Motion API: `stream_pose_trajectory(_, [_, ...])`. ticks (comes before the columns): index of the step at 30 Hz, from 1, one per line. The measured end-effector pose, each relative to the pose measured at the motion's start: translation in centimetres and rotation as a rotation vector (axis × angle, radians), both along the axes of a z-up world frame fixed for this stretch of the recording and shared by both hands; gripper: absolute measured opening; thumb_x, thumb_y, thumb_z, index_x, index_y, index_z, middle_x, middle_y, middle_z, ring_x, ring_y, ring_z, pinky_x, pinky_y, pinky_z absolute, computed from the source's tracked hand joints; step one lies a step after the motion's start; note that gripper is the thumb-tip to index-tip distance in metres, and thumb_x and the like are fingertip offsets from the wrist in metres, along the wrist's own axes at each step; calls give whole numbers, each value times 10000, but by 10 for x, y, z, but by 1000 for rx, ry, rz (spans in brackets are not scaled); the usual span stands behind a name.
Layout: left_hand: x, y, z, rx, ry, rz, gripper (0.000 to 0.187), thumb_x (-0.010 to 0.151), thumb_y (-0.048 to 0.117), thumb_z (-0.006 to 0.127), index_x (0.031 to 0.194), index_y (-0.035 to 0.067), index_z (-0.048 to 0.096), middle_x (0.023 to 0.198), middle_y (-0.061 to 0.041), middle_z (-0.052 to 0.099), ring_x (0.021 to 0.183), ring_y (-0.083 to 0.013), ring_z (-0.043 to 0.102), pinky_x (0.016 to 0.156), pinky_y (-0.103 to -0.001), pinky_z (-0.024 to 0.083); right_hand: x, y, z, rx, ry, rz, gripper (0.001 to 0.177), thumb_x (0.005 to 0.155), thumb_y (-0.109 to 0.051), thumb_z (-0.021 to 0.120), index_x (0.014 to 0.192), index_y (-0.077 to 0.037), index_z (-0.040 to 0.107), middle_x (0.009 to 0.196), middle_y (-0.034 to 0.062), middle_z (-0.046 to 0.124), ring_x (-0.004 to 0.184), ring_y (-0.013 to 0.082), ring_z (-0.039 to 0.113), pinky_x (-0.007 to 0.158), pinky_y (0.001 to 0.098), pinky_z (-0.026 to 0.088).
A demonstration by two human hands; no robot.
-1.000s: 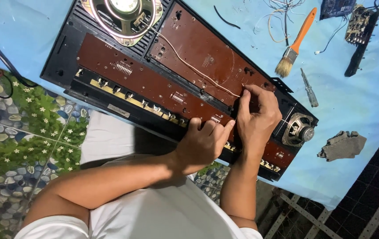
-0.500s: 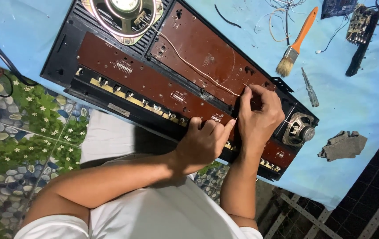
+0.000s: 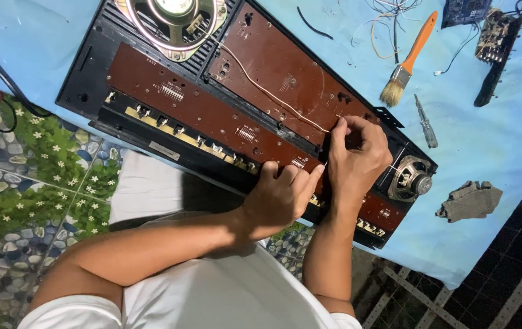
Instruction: The person works on the internal circuitry of a disassembled stereo receiver, using their hands to connect and route white and yellow wires to various solder points on the brown circuit board. The workspace includes a multimeter, a soldering iron, and a paintbrush.
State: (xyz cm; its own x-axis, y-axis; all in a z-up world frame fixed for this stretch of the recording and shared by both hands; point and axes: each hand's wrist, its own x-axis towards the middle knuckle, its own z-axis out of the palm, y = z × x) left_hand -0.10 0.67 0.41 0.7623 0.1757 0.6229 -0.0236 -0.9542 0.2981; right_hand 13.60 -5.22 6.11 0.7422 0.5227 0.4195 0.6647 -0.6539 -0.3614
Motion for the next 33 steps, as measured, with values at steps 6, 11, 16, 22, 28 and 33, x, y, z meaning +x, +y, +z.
stream_pose_trajectory(6, [0, -4, -3, -49, -13, -15, 479, 831, 47, 589, 1295, 43, 710, 792, -106, 498, 753, -259, 464, 692, -409, 380, 2, -2, -3, -17, -32, -12, 70, 922, -54, 801, 868, -76, 761, 687, 84, 648, 666, 276, 653, 639, 374, 536])
stream_pose_trajectory(11, [0, -4, -4, -46, -10, -11, 485, 837, 58, 598, 1311, 36, 698, 788, -92, 486, 750, -249, 452, 698, -406, 373, 3, -1, -3, -15, -37, -1, 67, 912, -46, 791, 860, -75, 759, 683, 86, 639, 660, 284, 645, 622, 373, 534])
stream_pose_trajectory(16, [1, -7, -5, -58, -10, -4, 486, 845, 57, 588, 1319, 33, 693, 791, -90, 483, 754, -248, 447, 702, -406, 371, 3, 0, -3, -18, -47, 7, 69, 896, -34, 793, 854, -72, 754, 683, 87, 636, 661, 291, 647, 614, 374, 537])
stream_pose_trajectory(22, [1, -5, -2, -59, -22, 4, 473, 841, 42, 584, 1298, 32, 704, 790, -103, 487, 763, -258, 449, 710, -406, 371, 1, 2, 0, -16, -20, 45, 70, 901, -9, 779, 871, -65, 749, 700, 93, 635, 667, 292, 636, 620, 375, 530])
stream_pose_trajectory(28, [2, -4, -1, -50, -23, 11, 489, 837, 25, 574, 1310, 34, 701, 786, -93, 472, 756, -250, 436, 708, -404, 372, 4, 0, -2, -50, -55, 68, 77, 883, -9, 792, 865, -68, 745, 720, 97, 646, 675, 311, 644, 632, 401, 531])
stream_pose_trajectory(33, [0, -4, 0, -55, -21, 12, 464, 853, 41, 583, 1301, 35, 705, 782, -94, 480, 756, -256, 452, 705, -410, 383, 7, -1, -5, -106, -110, 79, 83, 881, -21, 792, 877, -87, 742, 744, 94, 650, 693, 321, 649, 683, 409, 523])
